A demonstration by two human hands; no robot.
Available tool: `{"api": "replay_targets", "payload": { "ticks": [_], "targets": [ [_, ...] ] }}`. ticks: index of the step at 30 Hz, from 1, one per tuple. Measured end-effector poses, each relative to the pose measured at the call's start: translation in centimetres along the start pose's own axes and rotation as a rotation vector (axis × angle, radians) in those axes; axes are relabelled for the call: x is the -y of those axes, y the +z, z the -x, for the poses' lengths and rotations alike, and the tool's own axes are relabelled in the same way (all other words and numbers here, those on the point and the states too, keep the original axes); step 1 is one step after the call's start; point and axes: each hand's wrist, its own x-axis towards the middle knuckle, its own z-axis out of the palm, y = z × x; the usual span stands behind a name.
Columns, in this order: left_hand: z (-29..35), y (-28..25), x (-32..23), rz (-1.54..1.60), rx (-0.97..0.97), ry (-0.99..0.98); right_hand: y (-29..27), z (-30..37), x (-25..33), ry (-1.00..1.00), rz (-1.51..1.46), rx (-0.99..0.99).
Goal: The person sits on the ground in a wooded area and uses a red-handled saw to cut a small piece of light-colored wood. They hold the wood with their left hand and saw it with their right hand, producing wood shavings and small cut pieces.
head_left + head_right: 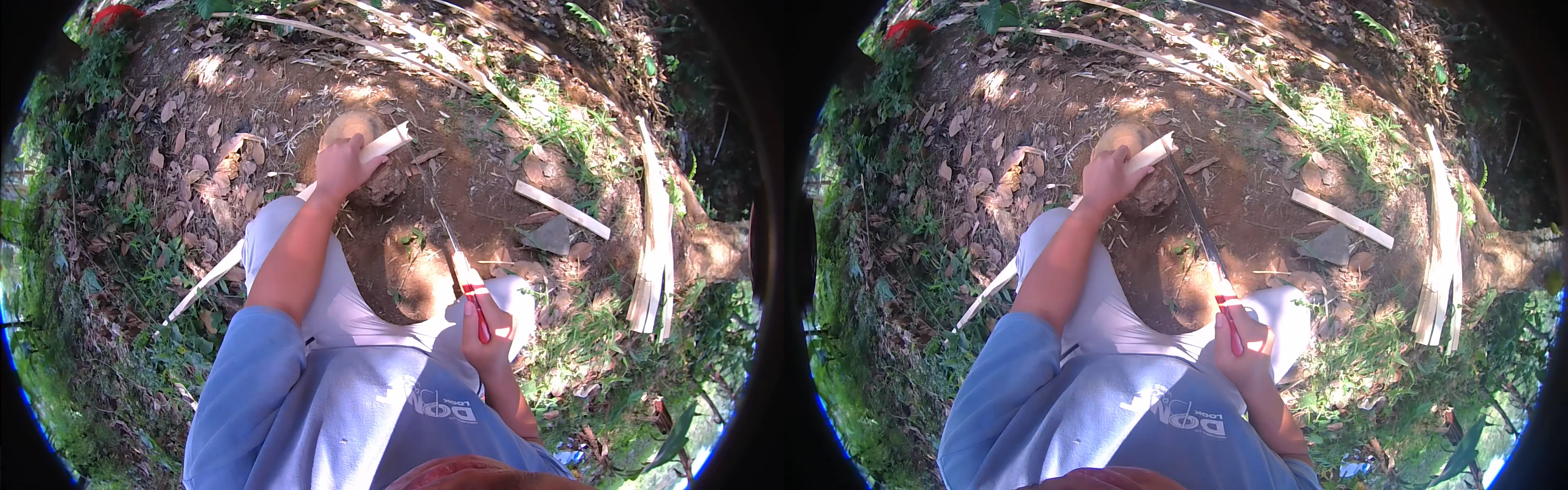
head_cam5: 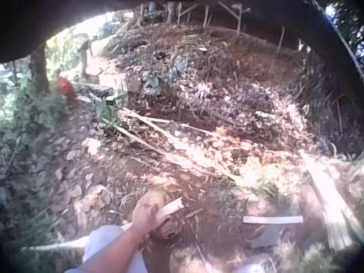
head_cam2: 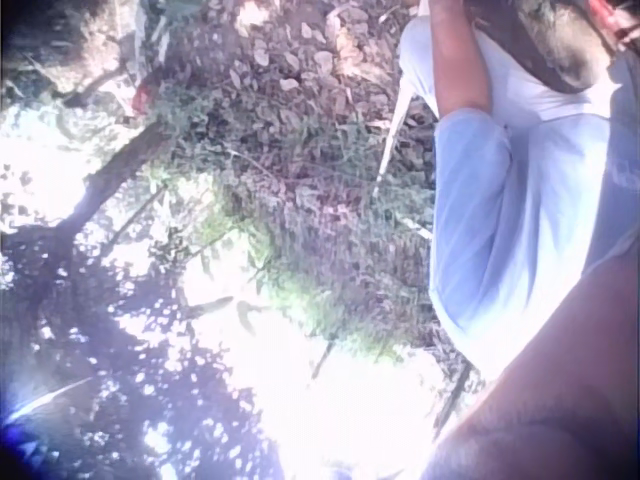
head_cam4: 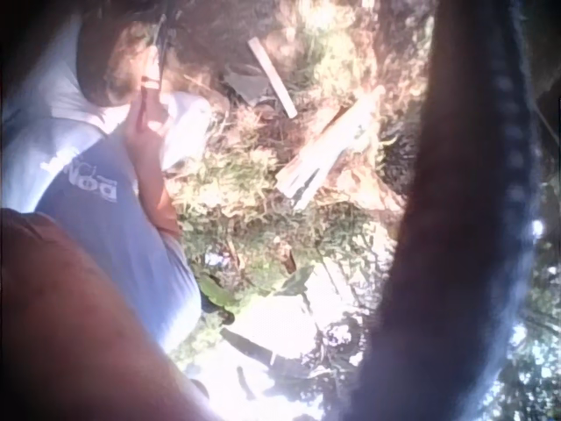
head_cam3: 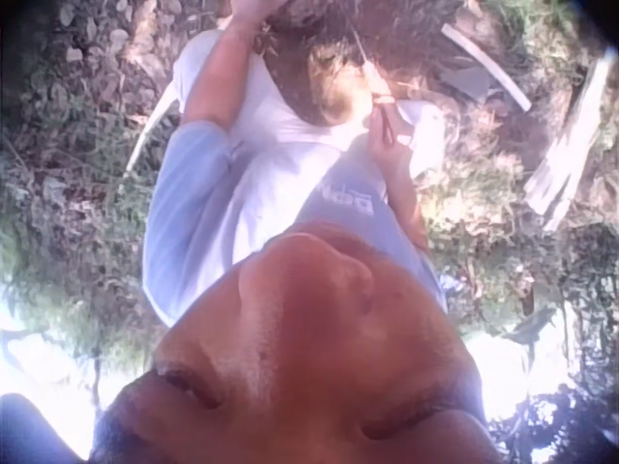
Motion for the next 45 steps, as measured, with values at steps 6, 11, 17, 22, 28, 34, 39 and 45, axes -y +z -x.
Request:
{"api": "replay_targets", "payload": {
  "ticks": [6, 11, 17, 22, 28, 34, 39, 45],
  "targets": [
    [0.5, 1.9, 2.9, 0.020, -0.093, 0.196, 1.1, 0.9, -1.4, -0.055, -0.067, -0.087],
    [0.6, 2.3, 2.5, -0.002, -0.055, 0.224, -0.1, 0.9, -2.4, -0.137, 0.008, -0.090],
    [-0.9, 3.6, -0.5, 0.097, -0.208, 0.277, -1.3, -0.4, -0.6, 0.013, -0.004, -0.114],
    [-2.4, 2.9, -1.7, 0.116, -0.197, 0.355, -1.9, 0.3, -1.3, 0.123, -0.040, -0.017],
    [-5.4, 5.0, -1.5, 0.151, -0.104, 0.408, -2.0, -0.7, -0.6, 0.084, -0.033, 0.015],
    [-6.5, 5.9, -3.7, 0.237, -0.047, 0.258, -2.9, -0.9, 0.0, 0.075, 0.017, 0.050],
    [-6.0, 6.5, -3.6, 0.208, -0.088, 0.173, -4.0, -2.0, 0.6, 0.135, 0.042, 0.127],
    [-5.6, 5.1, -4.2, 0.219, -0.005, 0.115, -0.1, -8.5, -1.2, 0.072, 0.221, 0.108]
  ]
}}
